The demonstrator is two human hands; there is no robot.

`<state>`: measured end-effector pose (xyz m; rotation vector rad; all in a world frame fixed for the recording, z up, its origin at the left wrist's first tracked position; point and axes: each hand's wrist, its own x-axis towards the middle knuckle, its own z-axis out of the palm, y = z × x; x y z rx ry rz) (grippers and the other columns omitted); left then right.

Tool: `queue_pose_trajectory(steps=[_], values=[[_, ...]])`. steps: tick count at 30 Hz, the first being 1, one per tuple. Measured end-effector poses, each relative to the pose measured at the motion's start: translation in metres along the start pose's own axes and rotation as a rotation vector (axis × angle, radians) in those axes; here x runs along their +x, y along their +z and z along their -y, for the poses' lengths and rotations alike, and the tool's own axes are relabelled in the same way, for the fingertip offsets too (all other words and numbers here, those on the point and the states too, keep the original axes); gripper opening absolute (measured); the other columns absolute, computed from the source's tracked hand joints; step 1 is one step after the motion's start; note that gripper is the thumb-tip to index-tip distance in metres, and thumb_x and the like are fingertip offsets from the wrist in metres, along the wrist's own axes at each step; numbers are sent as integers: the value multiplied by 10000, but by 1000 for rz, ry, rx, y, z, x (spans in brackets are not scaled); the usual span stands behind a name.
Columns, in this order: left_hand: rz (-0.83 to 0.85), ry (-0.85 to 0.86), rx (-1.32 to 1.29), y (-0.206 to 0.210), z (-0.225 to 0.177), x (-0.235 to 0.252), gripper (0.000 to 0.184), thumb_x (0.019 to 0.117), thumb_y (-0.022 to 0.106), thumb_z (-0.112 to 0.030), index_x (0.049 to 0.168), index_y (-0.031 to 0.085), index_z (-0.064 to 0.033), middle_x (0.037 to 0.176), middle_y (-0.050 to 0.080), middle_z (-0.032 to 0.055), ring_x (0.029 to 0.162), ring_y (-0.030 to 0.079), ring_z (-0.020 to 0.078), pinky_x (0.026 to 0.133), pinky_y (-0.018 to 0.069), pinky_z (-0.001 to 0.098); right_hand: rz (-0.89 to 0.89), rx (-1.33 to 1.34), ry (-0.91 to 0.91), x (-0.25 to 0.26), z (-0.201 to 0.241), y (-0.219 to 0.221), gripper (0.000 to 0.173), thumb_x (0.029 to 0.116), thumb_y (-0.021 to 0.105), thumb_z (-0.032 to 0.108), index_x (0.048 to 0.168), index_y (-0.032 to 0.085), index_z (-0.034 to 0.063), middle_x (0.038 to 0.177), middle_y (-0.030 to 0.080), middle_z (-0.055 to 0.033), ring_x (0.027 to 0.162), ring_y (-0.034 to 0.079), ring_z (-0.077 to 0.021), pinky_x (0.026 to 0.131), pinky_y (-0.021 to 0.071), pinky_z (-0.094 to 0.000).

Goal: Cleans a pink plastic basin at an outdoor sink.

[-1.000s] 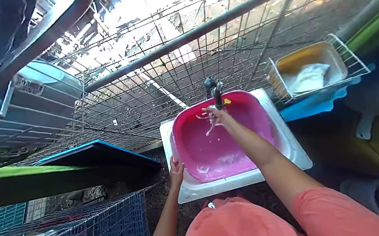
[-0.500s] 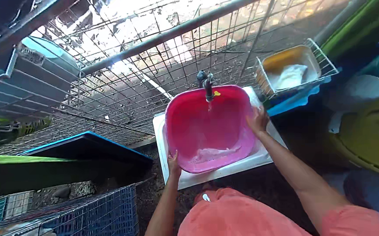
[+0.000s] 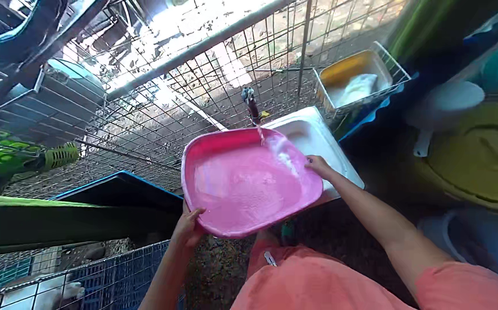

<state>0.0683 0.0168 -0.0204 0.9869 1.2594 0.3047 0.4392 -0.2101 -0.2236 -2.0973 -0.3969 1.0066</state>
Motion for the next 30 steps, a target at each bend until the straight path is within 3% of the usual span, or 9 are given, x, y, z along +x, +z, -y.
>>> queue_pose_trajectory(steps=[5,9,13,16,19,21,24,27,30], values=[[92,-222,-31,-24,33,16,518,1073,387,-201,1566,230,-230,1218,633,217,1020,680,366,770,581,570,24,-112,79,-41,41,-53,295,989,590,6,1265,623,-92,1215,636,-313,1096,630,-380,998,475,-538],[173,-338,-127,-19,66,54,423,1045,379,-144,1468,369,-153,1156,659,210,979,694,357,760,589,553,-96,-175,86,-61,62,-91,280,971,627,32,1227,648,-79,1148,652,-326,1046,639,-437,947,480,-617],[267,-345,-177,4,109,102,376,977,397,-7,1338,447,-99,1023,664,145,860,690,252,727,592,459,-276,-192,-48,-109,96,-108,312,947,671,27,1247,649,-57,1123,675,-317,1019,658,-469,914,486,-675],[221,-256,-162,37,137,151,136,1033,408,-82,1058,537,-51,786,599,43,654,598,120,629,551,291,-424,-169,-178,-147,117,-106,435,935,656,-20,1365,593,-28,1189,666,-311,1080,654,-462,946,485,-669],[212,-134,-151,77,150,194,397,1125,368,-276,1252,571,41,1035,675,136,877,652,175,816,556,343,-542,-128,-313,-175,123,-97,557,886,655,-60,1429,549,-2,1238,658,-293,1097,664,-417,956,514,-611],[198,-105,-114,106,150,218,381,1115,358,-275,1275,531,25,1037,638,155,873,626,213,779,545,387,-605,-97,-424,-191,123,-90,609,831,662,-50,1428,547,-18,1226,661,-278,1041,673,-353,916,538,-533],[260,-71,-70,151,145,246,455,1111,392,-367,1261,577,20,992,674,168,833,651,235,746,559,421,-695,-49,-602,-213,126,-78,644,755,647,64,1388,576,-31,1173,695,-192,929,673,-139,824,563,-313],[298,21,-59,193,129,256,401,1114,406,-272,1378,513,12,1126,640,198,906,626,239,798,542,425,-763,-3,-767,-227,127,-69,567,757,636,89,1297,616,-84,1074,719,-115,849,647,10,758,543,-157],[347,56,-115,222,115,259,401,1121,383,-211,1460,427,-1,1267,585,210,1003,613,234,852,534,399,-827,-17,-880,-232,116,-68,509,771,641,80,1237,643,-123,1003,724,-110,819,627,38,743,524,-121]])
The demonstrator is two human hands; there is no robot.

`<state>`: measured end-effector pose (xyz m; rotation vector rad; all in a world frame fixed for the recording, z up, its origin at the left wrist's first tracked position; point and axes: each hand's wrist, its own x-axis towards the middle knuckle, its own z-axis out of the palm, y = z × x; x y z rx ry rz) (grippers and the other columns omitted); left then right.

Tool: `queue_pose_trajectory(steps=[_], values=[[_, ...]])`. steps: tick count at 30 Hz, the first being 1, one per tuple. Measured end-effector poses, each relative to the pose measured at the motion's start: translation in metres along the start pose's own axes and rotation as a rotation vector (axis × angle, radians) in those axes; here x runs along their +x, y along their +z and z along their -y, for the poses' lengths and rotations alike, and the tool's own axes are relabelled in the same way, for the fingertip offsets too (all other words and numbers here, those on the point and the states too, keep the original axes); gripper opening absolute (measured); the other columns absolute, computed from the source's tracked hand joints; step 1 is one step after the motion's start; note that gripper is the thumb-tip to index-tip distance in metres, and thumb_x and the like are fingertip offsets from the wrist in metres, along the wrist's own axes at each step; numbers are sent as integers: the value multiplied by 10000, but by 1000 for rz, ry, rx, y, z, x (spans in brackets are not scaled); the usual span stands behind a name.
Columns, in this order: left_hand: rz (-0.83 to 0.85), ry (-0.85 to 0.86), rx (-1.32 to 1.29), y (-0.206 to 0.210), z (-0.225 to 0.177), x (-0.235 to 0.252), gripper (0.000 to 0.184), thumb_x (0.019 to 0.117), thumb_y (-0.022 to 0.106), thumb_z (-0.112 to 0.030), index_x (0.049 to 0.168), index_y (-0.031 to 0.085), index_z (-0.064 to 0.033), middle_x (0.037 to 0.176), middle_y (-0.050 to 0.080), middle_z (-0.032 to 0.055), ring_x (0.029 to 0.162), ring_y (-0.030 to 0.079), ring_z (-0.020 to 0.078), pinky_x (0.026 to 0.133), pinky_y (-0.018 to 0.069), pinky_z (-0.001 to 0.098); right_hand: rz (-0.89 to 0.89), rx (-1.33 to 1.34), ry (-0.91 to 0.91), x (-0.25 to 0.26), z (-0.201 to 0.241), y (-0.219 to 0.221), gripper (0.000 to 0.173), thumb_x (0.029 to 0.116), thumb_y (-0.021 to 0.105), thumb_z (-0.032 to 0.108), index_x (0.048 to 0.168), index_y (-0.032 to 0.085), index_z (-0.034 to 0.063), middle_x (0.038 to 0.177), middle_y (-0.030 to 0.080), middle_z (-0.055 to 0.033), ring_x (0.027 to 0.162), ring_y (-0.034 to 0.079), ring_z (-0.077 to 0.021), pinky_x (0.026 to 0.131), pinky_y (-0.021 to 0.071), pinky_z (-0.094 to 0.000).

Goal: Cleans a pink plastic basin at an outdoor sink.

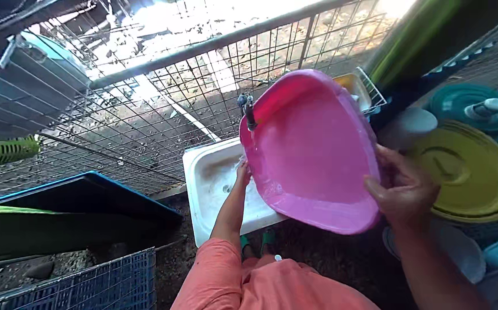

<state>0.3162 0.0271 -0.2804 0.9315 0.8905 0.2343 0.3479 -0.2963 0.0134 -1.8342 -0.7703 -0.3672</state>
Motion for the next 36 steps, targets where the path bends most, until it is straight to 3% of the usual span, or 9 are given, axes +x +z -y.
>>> queue_pose_trajectory(steps=[2,5,11,16,21,24,27,31,36], values=[[23,-45,32,12,-8,4,422,1129,354,-247,1458,426,9,1317,573,236,1061,619,268,900,531,419,-22,1,-11,-1,-3,-6,500,767,654,75,1224,648,-129,990,731,-92,815,631,53,738,528,-110],[23,-140,268,15,-14,2,428,1132,339,-273,1453,457,-15,1300,592,264,1086,636,339,905,537,496,3,35,150,10,-5,-18,537,762,684,59,1275,624,-86,975,724,-9,776,619,59,709,529,-124],[30,-119,772,-51,-42,-36,338,1073,488,-157,1335,595,28,1270,633,254,1136,635,328,988,501,502,31,212,474,19,-32,-31,518,771,703,49,1277,623,-25,941,723,53,803,690,-5,762,596,-181],[-8,-155,838,-115,-78,-89,324,1071,486,-156,1305,585,46,1196,643,244,1025,647,287,924,521,475,120,310,751,-3,-64,-23,412,821,661,-19,1232,635,-14,904,733,41,777,712,-33,709,617,-212],[-18,-205,878,-118,-105,-117,325,1061,511,-154,1314,554,46,1170,636,234,992,637,271,900,519,453,93,293,981,-4,-92,-15,249,945,575,-47,1186,634,-21,898,713,11,737,694,-29,685,602,-213],[34,-179,965,-106,-107,-110,359,1073,505,-199,1337,564,37,1220,636,248,1069,641,300,963,501,483,32,293,954,-1,-88,-23,250,932,578,-53,1170,647,-18,882,726,18,733,704,-29,679,609,-213],[102,-69,1038,-96,-85,-86,395,1091,475,-239,1330,566,62,1256,626,279,1149,634,349,1026,483,507,26,293,768,1,-66,-36,392,819,616,-49,1208,637,-7,903,732,64,772,707,-9,718,613,-193],[136,40,1090,-78,-48,-44,417,1101,453,-279,1231,634,73,1186,661,269,1123,640,342,1025,468,497,-1,237,637,-9,-41,-40,571,720,673,0,1284,600,-43,934,721,70,796,697,-1,751,603,-179],[67,8,1183,-67,-34,-19,434,1071,511,-318,1175,651,79,1154,668,275,1117,646,368,1009,474,533,-42,270,709,-42,-39,-37,667,699,694,-14,1344,542,-91,970,725,42,824,706,-16,748,610,-191]])
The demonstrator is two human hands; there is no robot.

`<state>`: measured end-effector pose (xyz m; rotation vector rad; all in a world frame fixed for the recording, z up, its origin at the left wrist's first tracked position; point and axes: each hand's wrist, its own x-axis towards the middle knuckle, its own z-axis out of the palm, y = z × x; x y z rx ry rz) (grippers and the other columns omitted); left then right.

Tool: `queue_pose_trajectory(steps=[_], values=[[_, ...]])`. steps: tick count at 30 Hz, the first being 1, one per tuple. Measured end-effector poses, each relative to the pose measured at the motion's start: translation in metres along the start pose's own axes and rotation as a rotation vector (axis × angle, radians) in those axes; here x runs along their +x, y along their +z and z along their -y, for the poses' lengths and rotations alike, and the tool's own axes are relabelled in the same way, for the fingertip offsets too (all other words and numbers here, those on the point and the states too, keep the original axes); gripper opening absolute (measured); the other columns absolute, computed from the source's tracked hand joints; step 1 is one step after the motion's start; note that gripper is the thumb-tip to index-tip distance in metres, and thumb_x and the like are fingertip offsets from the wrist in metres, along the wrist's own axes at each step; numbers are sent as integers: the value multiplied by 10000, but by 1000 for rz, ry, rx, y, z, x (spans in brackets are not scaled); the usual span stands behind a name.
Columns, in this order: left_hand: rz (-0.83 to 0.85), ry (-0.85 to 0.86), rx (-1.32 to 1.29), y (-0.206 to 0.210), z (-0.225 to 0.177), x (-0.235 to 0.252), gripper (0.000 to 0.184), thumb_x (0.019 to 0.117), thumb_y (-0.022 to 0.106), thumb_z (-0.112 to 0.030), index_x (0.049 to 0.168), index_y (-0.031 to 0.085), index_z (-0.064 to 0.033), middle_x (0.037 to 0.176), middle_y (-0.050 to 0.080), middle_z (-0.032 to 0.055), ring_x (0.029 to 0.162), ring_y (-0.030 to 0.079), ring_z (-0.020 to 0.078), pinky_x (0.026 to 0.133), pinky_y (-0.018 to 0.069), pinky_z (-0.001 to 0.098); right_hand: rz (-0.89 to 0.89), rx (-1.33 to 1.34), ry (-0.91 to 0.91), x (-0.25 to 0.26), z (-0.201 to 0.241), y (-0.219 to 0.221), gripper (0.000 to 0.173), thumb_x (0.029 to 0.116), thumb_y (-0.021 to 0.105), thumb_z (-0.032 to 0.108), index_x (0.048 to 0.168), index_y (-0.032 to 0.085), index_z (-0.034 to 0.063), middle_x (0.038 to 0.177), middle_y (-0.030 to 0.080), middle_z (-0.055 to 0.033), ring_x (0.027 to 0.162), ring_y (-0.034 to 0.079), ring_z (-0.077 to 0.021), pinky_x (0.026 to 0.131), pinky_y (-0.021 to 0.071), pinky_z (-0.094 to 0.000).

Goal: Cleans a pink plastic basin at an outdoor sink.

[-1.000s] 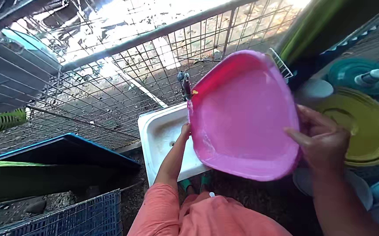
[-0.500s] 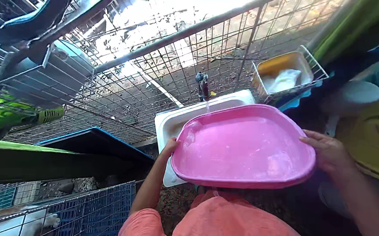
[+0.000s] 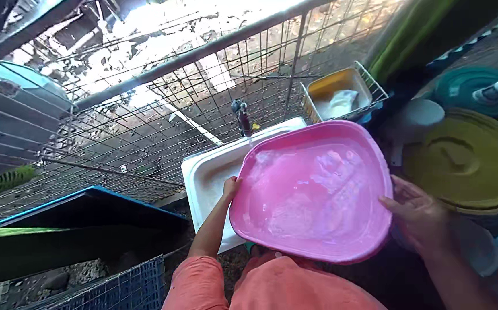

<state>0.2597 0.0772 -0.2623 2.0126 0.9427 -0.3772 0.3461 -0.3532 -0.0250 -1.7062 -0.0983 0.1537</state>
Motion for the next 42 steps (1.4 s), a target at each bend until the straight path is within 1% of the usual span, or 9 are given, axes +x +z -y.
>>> queue_pose_trajectory(steps=[3,6,9,14,17,21,26,33,42], values=[[-64,-90,-34,-16,6,-1,419,1047,573,-296,1245,632,68,1218,654,282,1170,630,388,1035,464,547,-22,-31,91,0,-32,4,625,756,672,-47,1363,528,-97,1000,698,-24,839,689,-21,757,593,-186],[-175,-105,-149,-44,11,-21,387,985,662,-180,1280,617,68,1257,639,289,1194,619,383,1050,463,537,9,-177,172,17,-79,7,540,885,621,-85,1412,506,-100,1140,669,-201,924,665,-116,824,565,-255],[-363,-43,-410,-71,10,-51,306,965,643,-82,1214,605,90,1132,652,249,1007,645,287,909,525,464,112,-301,169,41,-127,21,551,924,577,-67,1461,461,-102,1245,633,-310,1051,660,-282,934,537,-384],[-576,34,-687,-108,4,-86,194,976,637,-66,1114,592,62,941,645,129,794,641,143,754,563,349,202,-371,139,111,-165,81,527,964,572,-25,1472,453,-96,1350,588,-333,1231,614,-372,1073,479,-453],[-686,145,-806,-115,11,-104,121,936,637,10,1041,583,36,855,638,50,739,642,86,714,572,298,264,-413,238,148,-179,130,549,962,573,-31,1495,445,-54,1279,611,-331,1141,626,-406,1008,490,-525],[-788,179,-826,-119,16,-136,95,936,675,-6,936,580,-12,774,629,0,697,635,57,692,573,263,366,-446,317,160,-208,185,513,1014,526,18,1521,447,10,1279,632,-309,1157,638,-411,1028,481,-549],[-762,117,-810,-140,17,-187,91,959,665,-27,961,575,-35,788,639,-14,708,649,48,696,585,247,457,-430,340,148,-225,236,483,1034,503,39,1515,457,15,1296,627,-311,1185,631,-416,1045,475,-545],[-583,118,-988,-155,3,-249,126,1036,464,-8,1004,564,-77,835,699,-17,716,696,62,656,611,242,637,-506,300,145,-187,227,440,1049,498,66,1481,490,-19,1328,613,-308,1228,612,-409,1077,455,-535],[-296,-181,-1267,-123,52,-209,264,1107,358,-179,1191,568,-42,911,736,80,799,737,148,707,631,318,668,-706,223,182,-49,149,315,1013,584,24,1307,618,-84,1222,638,-347,1115,628,-477,995,457,-636]])
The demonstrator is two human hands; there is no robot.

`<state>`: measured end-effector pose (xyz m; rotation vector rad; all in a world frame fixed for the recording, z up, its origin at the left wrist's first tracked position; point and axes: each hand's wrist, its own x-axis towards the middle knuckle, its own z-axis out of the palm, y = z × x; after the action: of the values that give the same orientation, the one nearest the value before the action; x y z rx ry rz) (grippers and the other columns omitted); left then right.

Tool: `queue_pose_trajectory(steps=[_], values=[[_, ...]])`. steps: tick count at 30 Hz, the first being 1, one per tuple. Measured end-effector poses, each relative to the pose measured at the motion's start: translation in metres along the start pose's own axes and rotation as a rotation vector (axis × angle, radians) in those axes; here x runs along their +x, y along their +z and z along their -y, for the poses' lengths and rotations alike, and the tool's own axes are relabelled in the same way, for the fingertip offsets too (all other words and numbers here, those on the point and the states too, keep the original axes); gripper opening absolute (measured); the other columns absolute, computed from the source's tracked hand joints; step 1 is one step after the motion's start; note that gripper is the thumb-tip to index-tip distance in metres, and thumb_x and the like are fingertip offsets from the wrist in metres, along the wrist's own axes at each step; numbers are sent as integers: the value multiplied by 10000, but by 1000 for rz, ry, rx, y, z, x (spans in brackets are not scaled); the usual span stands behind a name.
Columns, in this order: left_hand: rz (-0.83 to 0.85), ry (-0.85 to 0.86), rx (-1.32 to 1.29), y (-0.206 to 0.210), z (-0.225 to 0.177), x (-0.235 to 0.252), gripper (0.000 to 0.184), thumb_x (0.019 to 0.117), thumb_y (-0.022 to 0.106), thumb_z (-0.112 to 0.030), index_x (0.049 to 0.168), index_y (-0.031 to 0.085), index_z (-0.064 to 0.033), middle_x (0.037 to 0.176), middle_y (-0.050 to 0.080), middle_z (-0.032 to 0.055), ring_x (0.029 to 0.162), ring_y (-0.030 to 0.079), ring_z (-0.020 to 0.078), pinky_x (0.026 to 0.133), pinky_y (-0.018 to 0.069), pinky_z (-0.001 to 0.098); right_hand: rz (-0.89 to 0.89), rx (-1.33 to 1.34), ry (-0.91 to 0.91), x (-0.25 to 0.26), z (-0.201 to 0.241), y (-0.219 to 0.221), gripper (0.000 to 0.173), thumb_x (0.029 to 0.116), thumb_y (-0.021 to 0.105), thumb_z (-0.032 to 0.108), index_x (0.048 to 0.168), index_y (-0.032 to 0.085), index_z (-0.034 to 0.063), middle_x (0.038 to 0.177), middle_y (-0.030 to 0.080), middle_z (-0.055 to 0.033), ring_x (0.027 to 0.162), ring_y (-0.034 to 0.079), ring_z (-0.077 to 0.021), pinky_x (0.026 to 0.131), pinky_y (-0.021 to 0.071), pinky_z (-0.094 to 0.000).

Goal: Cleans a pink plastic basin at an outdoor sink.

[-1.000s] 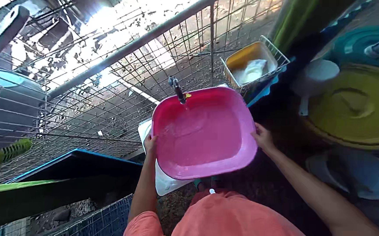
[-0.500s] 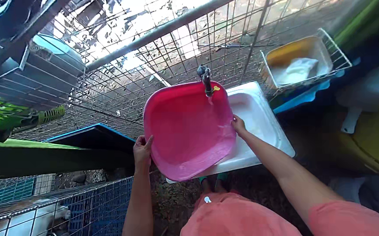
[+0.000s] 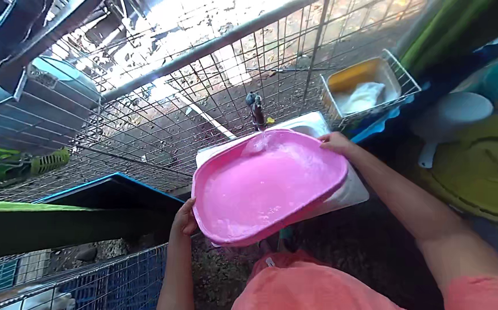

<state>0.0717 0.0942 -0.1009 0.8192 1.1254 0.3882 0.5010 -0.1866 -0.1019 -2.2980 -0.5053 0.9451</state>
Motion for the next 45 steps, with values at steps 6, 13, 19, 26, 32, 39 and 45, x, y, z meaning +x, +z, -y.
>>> queue_pose_trajectory(steps=[6,13,19,26,32,39,45], values=[[46,-206,218,22,79,78,245,1076,414,-156,1275,503,-46,934,666,98,784,670,171,705,581,363,-274,-214,-85,-52,4,-30,305,1021,571,88,1290,652,-32,1171,662,-344,1098,631,-540,925,452,-742],[-286,78,313,94,98,114,418,884,568,121,1298,542,66,1180,599,265,993,596,315,853,518,479,-578,-220,-294,-39,-58,-3,441,1031,549,93,1458,533,-20,1299,610,-341,1195,606,-515,1018,453,-668],[-366,357,225,79,50,124,205,875,562,131,1070,584,68,937,593,163,804,565,208,730,512,393,-471,-76,-124,24,-85,56,454,1026,528,47,1465,493,-65,1367,582,-343,1281,565,-507,1090,413,-656],[-404,549,227,47,-10,74,264,774,617,209,962,577,28,851,587,68,745,572,116,694,531,303,-253,195,24,82,-75,140,419,1056,481,86,1455,493,-39,1276,639,-330,1200,622,-486,1045,456,-637],[-195,640,338,60,-61,-18,194,909,631,74,1049,562,-42,891,616,-4,771,638,49,714,574,236,69,623,329,86,-43,189,595,1123,303,435,1481,445,-18,1410,525,-322,1201,597,-432,956,508,-558],[-133,938,529,55,-57,-83,102,828,626,-61,929,611,-67,817,621,-68,754,624,7,685,547,195,384,772,331,89,-14,237,902,1029,64,703,1547,369,31,1455,496,-319,1241,568,-448,968,482,-587],[-189,1212,621,19,-26,-128,237,977,659,-379,832,618,-195,781,559,-166,723,552,-94,645,480,86,444,695,309,79,29,263,868,1056,127,665,1515,394,-22,1477,427,-361,1270,518,-466,1022,445,-566]])
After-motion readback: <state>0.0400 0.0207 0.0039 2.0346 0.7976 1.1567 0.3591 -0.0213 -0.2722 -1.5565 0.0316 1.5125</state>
